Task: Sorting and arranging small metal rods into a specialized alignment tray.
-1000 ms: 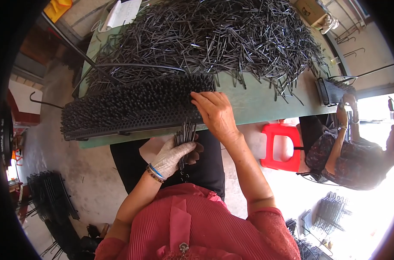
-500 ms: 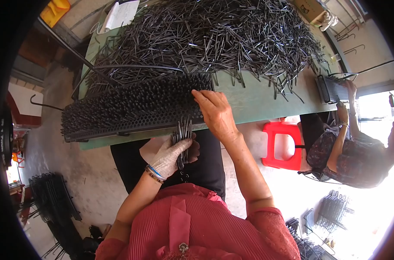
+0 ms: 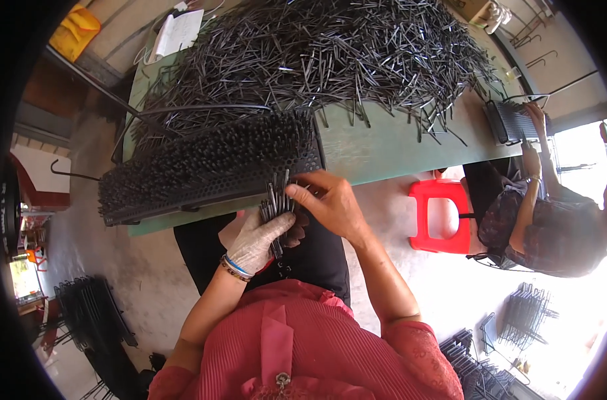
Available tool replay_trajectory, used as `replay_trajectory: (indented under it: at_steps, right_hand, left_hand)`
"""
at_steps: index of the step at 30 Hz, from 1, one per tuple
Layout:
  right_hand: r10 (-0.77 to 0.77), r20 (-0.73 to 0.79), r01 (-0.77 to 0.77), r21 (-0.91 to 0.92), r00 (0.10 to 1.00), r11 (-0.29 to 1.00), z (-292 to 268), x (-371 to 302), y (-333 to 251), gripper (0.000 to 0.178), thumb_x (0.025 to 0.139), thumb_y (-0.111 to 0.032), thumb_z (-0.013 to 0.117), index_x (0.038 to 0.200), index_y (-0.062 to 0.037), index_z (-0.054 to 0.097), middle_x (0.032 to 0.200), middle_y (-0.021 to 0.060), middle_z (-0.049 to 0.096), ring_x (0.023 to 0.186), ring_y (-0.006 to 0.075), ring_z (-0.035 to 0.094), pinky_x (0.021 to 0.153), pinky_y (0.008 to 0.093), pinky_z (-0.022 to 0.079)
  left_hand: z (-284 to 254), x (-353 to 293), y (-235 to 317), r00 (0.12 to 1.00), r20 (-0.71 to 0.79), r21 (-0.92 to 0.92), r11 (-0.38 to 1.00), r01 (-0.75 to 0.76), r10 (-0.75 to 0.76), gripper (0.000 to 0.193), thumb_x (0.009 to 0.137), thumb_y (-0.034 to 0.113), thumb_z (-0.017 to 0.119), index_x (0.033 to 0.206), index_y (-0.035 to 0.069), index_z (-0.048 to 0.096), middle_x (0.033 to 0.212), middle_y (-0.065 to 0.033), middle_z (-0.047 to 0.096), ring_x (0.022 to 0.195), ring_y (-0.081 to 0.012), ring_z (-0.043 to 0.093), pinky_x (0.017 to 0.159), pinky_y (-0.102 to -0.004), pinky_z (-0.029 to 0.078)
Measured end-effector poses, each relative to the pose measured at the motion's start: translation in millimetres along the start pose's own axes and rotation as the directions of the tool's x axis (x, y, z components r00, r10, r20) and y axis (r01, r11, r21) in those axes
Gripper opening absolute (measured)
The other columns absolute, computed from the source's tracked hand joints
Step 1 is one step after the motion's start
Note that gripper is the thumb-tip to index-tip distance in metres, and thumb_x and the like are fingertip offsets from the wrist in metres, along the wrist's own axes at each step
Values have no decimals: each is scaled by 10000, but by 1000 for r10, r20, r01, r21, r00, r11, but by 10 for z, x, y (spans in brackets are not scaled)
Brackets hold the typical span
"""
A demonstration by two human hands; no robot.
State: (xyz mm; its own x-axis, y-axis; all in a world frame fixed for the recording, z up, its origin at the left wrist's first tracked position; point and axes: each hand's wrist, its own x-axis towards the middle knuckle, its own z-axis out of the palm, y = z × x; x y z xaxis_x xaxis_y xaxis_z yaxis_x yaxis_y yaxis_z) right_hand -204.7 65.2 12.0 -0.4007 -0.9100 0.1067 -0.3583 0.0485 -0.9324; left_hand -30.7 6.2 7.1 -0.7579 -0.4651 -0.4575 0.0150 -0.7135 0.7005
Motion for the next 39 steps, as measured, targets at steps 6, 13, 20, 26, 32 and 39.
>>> replay_trajectory:
  at_steps: [6,13,20,26,32,39]
  right_hand:
    - [330,157,-364,309,931,879,-13,-137,95,264,885,-205,708,949,51,708,766,30,676,737,64,569,630,252,471]
    - [286,-13,-262,364,958,894,-126,-120,106,200,914,-143,669,1005,34,694,853,39,694,788,93,615,726,243,499]
    - [-121,-327,143,41,937,989,-277,360,-100,213,872,-97,698,1058,5,681,855,84,705,768,105,630,726,258,498]
    - [-281,-287,252,-133,916,958,-224,528,8,188,835,-58,716,1014,-6,690,917,118,704,780,198,671,723,295,522]
    - [-306,-336,267,-158,890,951,-163,536,91,184,824,-49,721,1002,-13,693,911,121,703,766,202,667,695,300,521]
    - [-284,-374,247,-144,883,958,-159,535,119,182,820,-44,725,998,-16,691,886,115,700,730,192,652,680,299,517]
  left_hand:
    - [112,7,-85,999,-19,-10,1000,29,-29,216,932,150,619,1100,16,595,901,-69,675,770,-153,669,666,-271,566]
    - [83,47,-128,988,-153,-62,998,-9,-1,231,944,182,611,1118,30,598,939,-65,679,794,-162,672,695,-318,577]
    - [144,99,-18,991,-112,-100,993,58,-69,243,942,176,596,1136,32,572,935,-112,677,730,-177,668,641,-298,563]
    - [63,95,-76,992,-101,-60,995,73,-79,242,936,153,598,1142,29,566,947,-110,676,749,-174,670,631,-295,566]
    - [35,90,-112,993,-77,-77,994,81,-87,252,924,142,628,1143,37,561,939,-103,669,746,-163,662,644,-294,560]
    - [9,119,-118,993,-90,-90,994,69,-77,256,930,147,620,1155,36,565,935,-109,671,734,-169,666,627,-290,564]
